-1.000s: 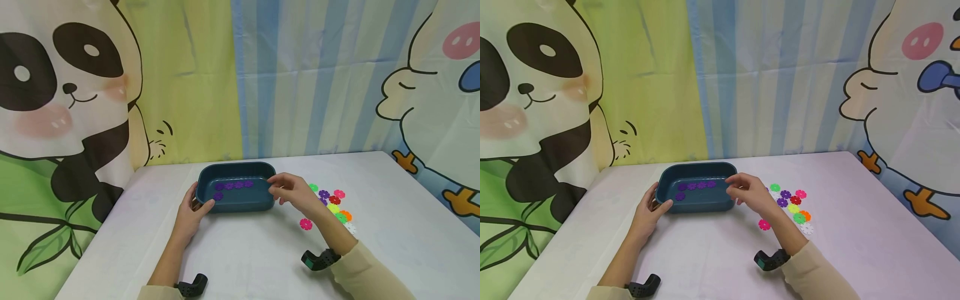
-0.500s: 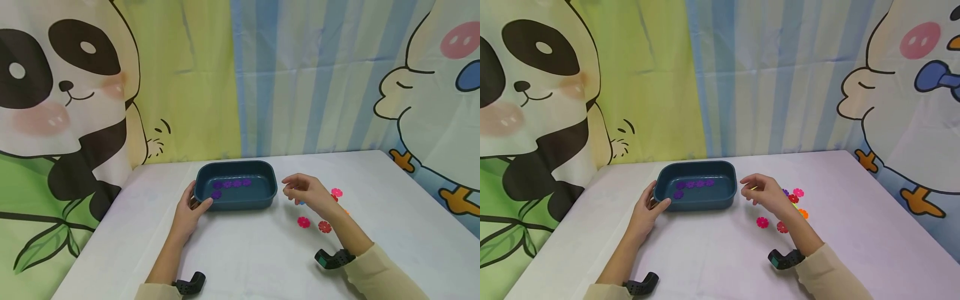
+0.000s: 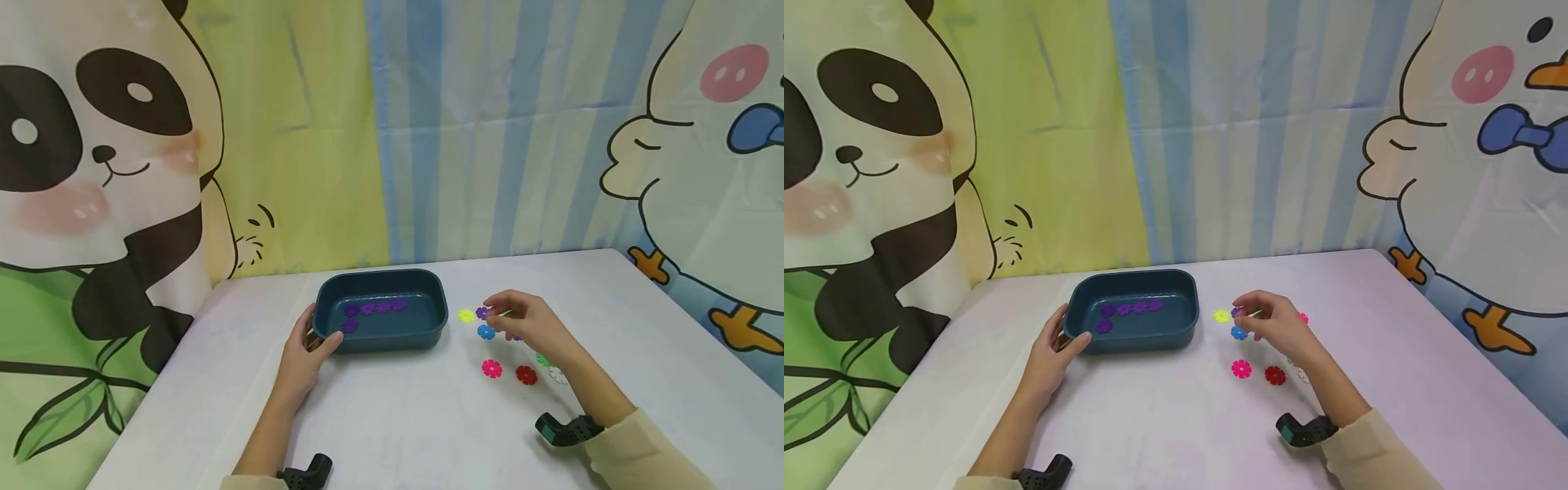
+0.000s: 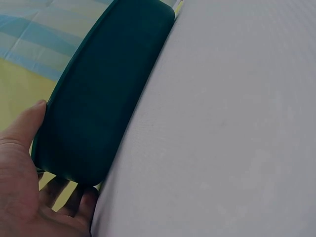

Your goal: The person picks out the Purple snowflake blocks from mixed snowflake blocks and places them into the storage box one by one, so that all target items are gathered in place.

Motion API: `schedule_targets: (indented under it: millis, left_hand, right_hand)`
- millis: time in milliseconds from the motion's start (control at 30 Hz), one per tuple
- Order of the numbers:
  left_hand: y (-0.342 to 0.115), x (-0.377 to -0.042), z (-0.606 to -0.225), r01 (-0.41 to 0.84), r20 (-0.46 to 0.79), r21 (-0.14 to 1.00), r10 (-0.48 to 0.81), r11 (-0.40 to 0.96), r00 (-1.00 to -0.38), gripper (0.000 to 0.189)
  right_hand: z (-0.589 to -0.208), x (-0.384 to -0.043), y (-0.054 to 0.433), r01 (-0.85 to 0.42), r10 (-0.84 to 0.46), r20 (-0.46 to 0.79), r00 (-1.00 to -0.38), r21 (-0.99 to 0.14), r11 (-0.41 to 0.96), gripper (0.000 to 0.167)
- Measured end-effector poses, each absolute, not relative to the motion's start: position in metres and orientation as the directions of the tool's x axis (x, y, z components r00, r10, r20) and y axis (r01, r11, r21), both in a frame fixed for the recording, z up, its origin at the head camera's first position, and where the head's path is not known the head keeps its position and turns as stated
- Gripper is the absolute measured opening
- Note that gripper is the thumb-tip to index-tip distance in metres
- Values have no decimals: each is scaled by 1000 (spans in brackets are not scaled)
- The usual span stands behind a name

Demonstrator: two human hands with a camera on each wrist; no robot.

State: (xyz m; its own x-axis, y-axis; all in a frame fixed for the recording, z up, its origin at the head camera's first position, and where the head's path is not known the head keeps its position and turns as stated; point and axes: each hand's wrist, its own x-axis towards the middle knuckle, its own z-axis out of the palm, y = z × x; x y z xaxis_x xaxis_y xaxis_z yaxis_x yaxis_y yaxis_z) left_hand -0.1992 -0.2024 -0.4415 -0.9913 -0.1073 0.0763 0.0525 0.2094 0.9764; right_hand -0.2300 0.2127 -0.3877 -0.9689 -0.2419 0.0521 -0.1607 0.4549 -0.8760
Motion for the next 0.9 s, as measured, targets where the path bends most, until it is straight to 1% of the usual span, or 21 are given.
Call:
schedule_targets:
  millis: [367, 733, 900]
  left_hand:
    - [-204, -198, -440, 55, 78, 977, -105, 206, -991, 88]
    - [-203, -197, -439, 56, 79, 977, -107, 205, -991, 87]
    - [-203, -198, -439, 55, 79, 978, -111, 202, -991, 87]
  right_hand:
    - [-392, -233, 235, -178, -242, 54, -969, -830, 528, 44]
    - [-395, -240, 258, -156, -229, 3, -974, -740, 654, 40]
    - [-402, -243, 266, -144, -224, -23, -974, -702, 698, 39]
